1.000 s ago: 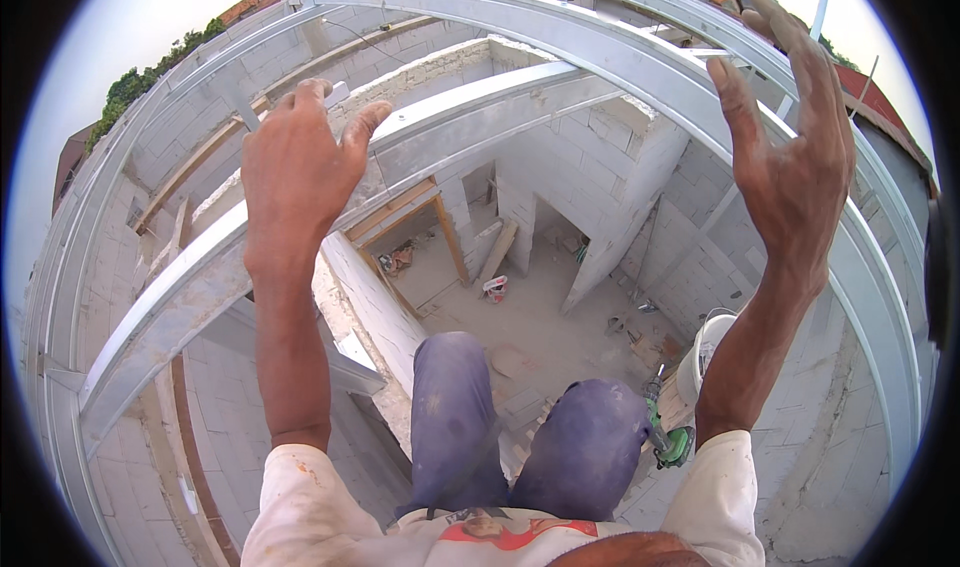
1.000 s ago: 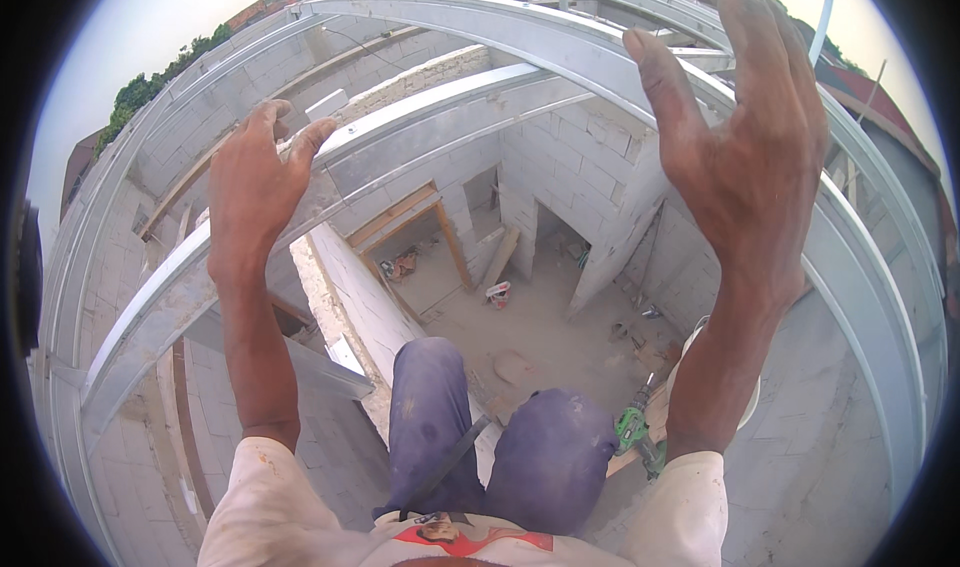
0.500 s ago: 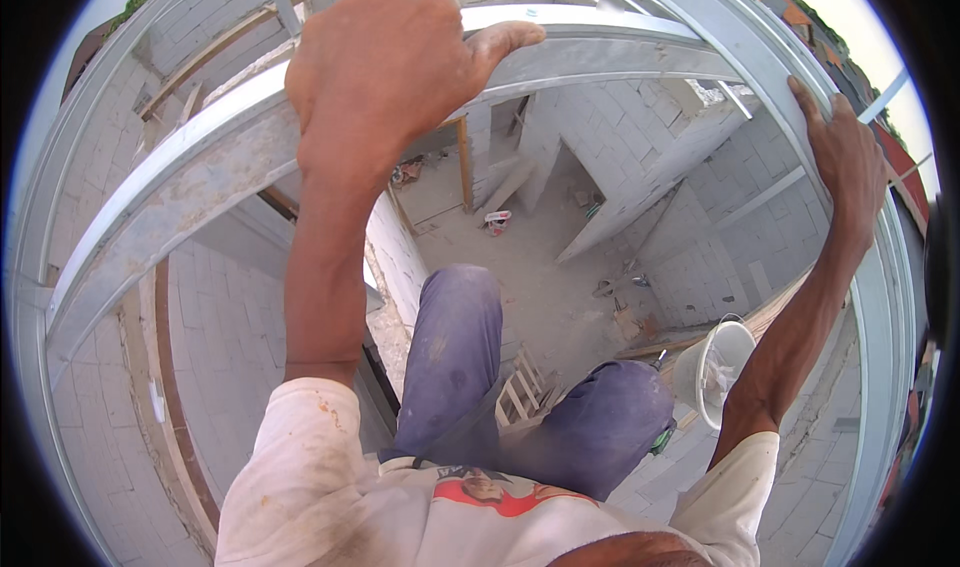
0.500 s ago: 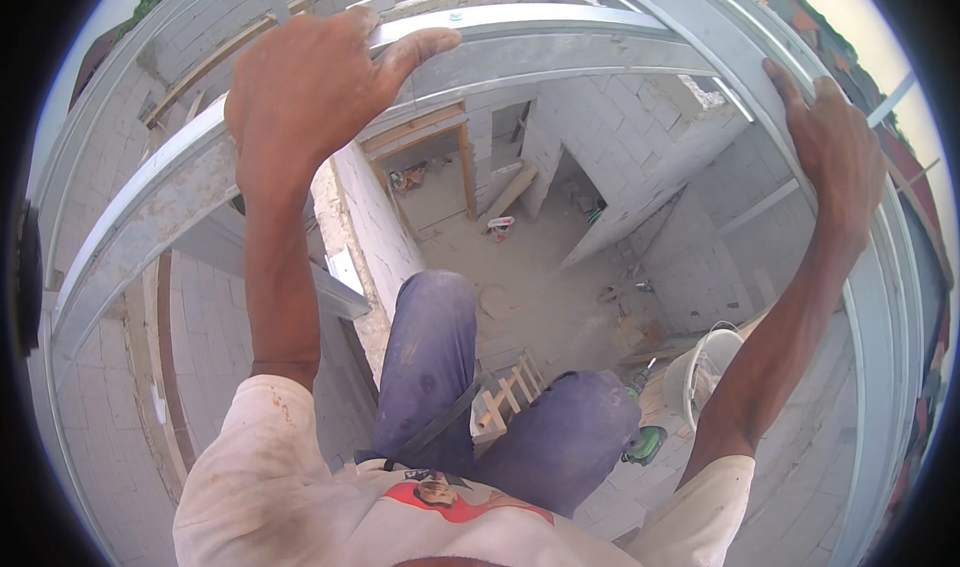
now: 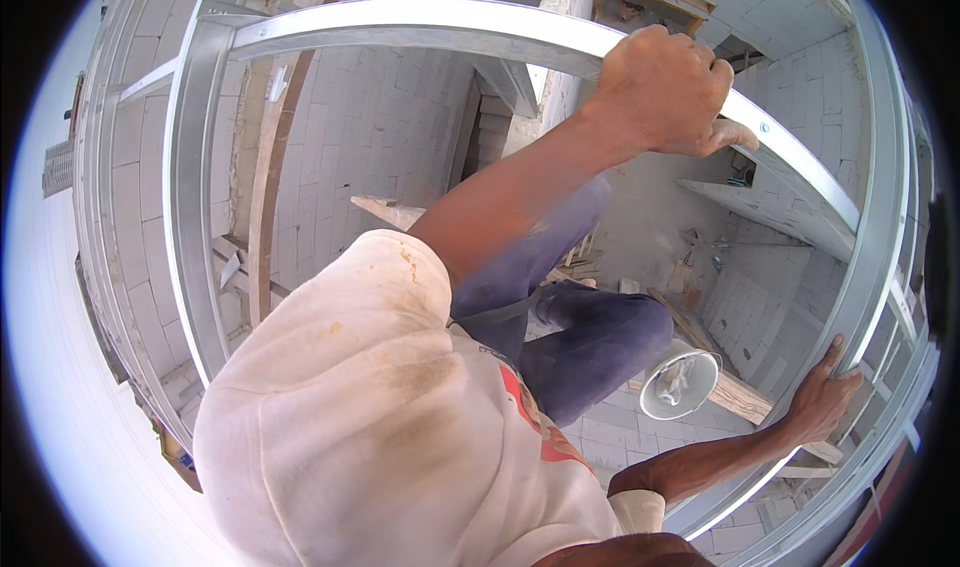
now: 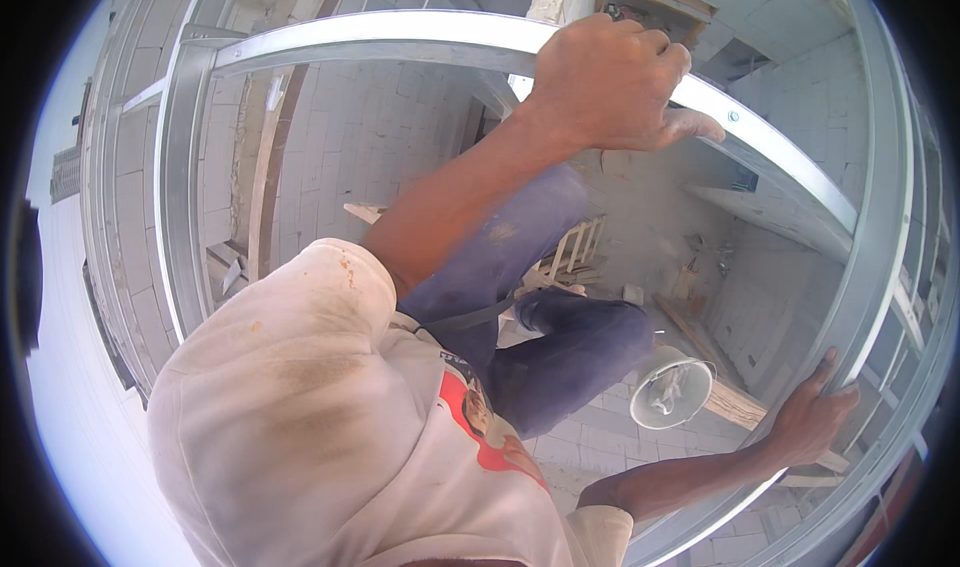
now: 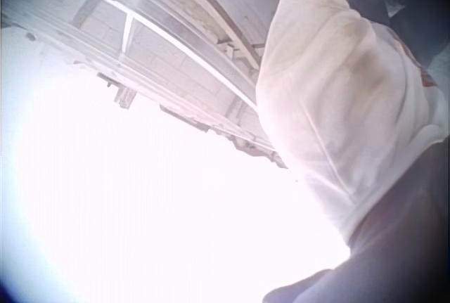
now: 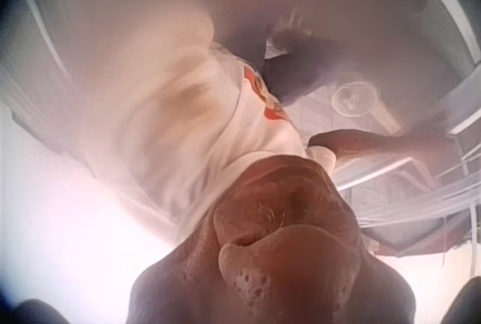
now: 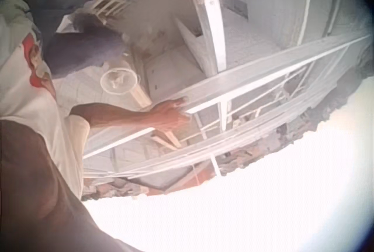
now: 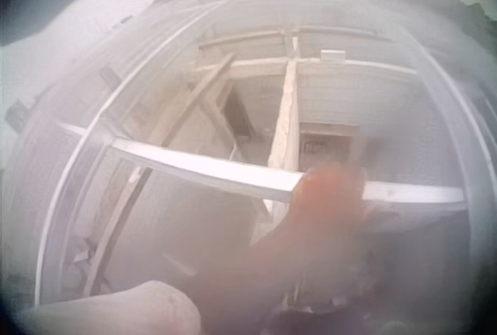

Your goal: The person assembles a metal frame structure on a rooftop by positioning metal bars and securing them with a cordless drill. They retrieve screws from a bucket and fasten the bars to form a grid-like framework.

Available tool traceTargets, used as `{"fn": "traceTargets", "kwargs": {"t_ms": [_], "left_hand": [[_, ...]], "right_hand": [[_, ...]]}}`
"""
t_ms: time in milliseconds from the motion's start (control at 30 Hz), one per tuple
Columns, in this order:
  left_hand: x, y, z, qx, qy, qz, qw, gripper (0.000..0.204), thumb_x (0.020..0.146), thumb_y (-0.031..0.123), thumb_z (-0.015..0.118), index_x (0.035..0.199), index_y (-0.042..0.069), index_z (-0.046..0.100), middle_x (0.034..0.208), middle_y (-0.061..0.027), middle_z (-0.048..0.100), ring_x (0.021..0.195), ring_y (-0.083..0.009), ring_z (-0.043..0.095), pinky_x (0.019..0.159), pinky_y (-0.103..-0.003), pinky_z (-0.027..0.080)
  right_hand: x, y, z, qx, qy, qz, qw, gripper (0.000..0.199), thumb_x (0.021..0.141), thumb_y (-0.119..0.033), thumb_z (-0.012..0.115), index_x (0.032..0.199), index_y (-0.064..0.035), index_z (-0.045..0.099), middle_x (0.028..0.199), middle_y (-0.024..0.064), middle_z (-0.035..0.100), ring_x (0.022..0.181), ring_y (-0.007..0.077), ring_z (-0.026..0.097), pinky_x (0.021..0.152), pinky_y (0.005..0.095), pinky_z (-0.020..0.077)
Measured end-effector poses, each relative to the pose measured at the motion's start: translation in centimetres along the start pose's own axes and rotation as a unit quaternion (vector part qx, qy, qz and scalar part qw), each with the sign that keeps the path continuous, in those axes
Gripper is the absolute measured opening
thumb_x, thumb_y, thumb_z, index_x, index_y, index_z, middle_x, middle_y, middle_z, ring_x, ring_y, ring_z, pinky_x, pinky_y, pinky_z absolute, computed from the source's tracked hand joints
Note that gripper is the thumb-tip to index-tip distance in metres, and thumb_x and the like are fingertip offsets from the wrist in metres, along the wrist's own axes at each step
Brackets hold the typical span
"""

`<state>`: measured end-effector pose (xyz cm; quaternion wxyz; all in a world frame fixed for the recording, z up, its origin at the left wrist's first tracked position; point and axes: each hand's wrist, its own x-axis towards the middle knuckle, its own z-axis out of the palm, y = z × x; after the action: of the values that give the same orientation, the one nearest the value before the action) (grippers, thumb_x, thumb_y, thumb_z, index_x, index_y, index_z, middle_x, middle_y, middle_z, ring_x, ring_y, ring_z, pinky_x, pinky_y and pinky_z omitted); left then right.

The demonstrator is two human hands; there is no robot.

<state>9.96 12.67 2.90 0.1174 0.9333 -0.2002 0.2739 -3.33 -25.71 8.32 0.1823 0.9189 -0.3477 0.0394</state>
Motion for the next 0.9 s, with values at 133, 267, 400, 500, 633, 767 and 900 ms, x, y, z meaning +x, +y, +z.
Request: {"fn": "traceTargets", "kwargs": {"t_ms": [133,267,400,500,633,767,900], "left_hand": [[-0.3,1.2,-1.9,-0.075,-0.057,-0.078,0.993,0.057,0.081,0.065,0.074,0.089,0.009,0.076,0.079,-0.0049,0.071,0.080,-0.0236,0.070,0.086,-0.037,0.053],[-2.9,-1.1,-9.5,-0.137,0.026,-0.168,0.976,0.060,0.084,0.047,0.081,0.130,0.012,0.064,0.133,-0.0030,0.064,0.131,-0.0205,0.054,0.116,-0.054,0.024],[-11.5,-11.1,-22.8,0.205,0.025,-0.298,0.932,0.076,0.087,0.037,0.082,0.143,0.000,0.046,0.145,-0.0202,0.047,0.139,-0.0337,0.038,0.113,-0.055,0.022],[-19.8,-13.8,-33.0,0.331,-0.109,-0.454,0.820,0.101,0.084,0.044,0.084,0.152,-0.007,0.029,0.153,-0.0304,0.032,0.146,-0.0459,0.026,0.113,-0.063,0.022],[-25.1,-14.7,-39.2,0.300,-0.255,-0.566,0.724,0.101,0.081,0.046,0.084,0.152,-0.005,0.032,0.146,-0.0313,0.044,0.139,-0.0449,0.043,0.107,-0.058,0.039],[-27.8,-18.1,-40.8,0.258,-0.296,-0.597,0.699,0.074,0.083,0.045,0.082,0.129,-0.003,0.049,0.115,-0.0293,0.067,0.108,-0.0442,0.067,0.090,-0.051,0.054],[-26.4,-18.3,-40.9,0.289,-0.296,-0.557,0.721,0.056,0.085,0.043,0.081,0.109,0.002,0.052,0.102,-0.0269,0.071,0.095,-0.0464,0.071,0.081,-0.053,0.056]], "right_hand": [[0.8,1.3,-0.1,0.081,-0.063,-0.081,0.991,0.074,0.098,-0.060,0.059,0.141,-0.0011,0.051,0.122,0.0243,0.071,0.112,0.0413,0.070,0.092,0.0516,0.0557],[1.5,1.7,-1.0,0.135,-0.117,-0.126,0.976,0.067,0.096,-0.051,0.067,0.136,0.0005,0.050,0.117,0.0272,0.071,0.109,0.0439,0.070,0.089,0.0525,0.0550],[1.5,1.2,-2.2,0.142,-0.117,-0.128,0.975,0.063,0.096,-0.049,0.068,0.130,0.0014,0.051,0.112,0.0250,0.071,0.105,0.0433,0.071,0.087,0.0530,0.0548],[1.2,0.6,-3.8,0.137,-0.152,-0.122,0.971,0.060,0.096,-0.047,0.069,0.127,0.0020,0.051,0.111,0.0241,0.071,0.105,0.0428,0.071,0.086,0.0532,0.0545],[0.8,1.2,-3.6,0.147,-0.135,-0.145,0.969,0.063,0.096,-0.047,0.069,0.125,0.0061,0.051,0.109,0.0257,0.070,0.101,0.0436,0.071,0.084,0.0530,0.0557],[0.6,0.6,-4.6,0.149,-0.131,-0.159,0.967,0.067,0.096,-0.047,0.069,0.127,0.0087,0.050,0.109,0.0277,0.070,0.102,0.0445,0.071,0.085,0.0528,0.0554],[0.6,0.4,-5.2,0.169,-0.144,-0.155,0.963,0.068,0.097,-0.047,0.069,0.128,0.0100,0.048,0.113,0.0300,0.068,0.105,0.0470,0.069,0.089,0.0540,0.0531]]}}
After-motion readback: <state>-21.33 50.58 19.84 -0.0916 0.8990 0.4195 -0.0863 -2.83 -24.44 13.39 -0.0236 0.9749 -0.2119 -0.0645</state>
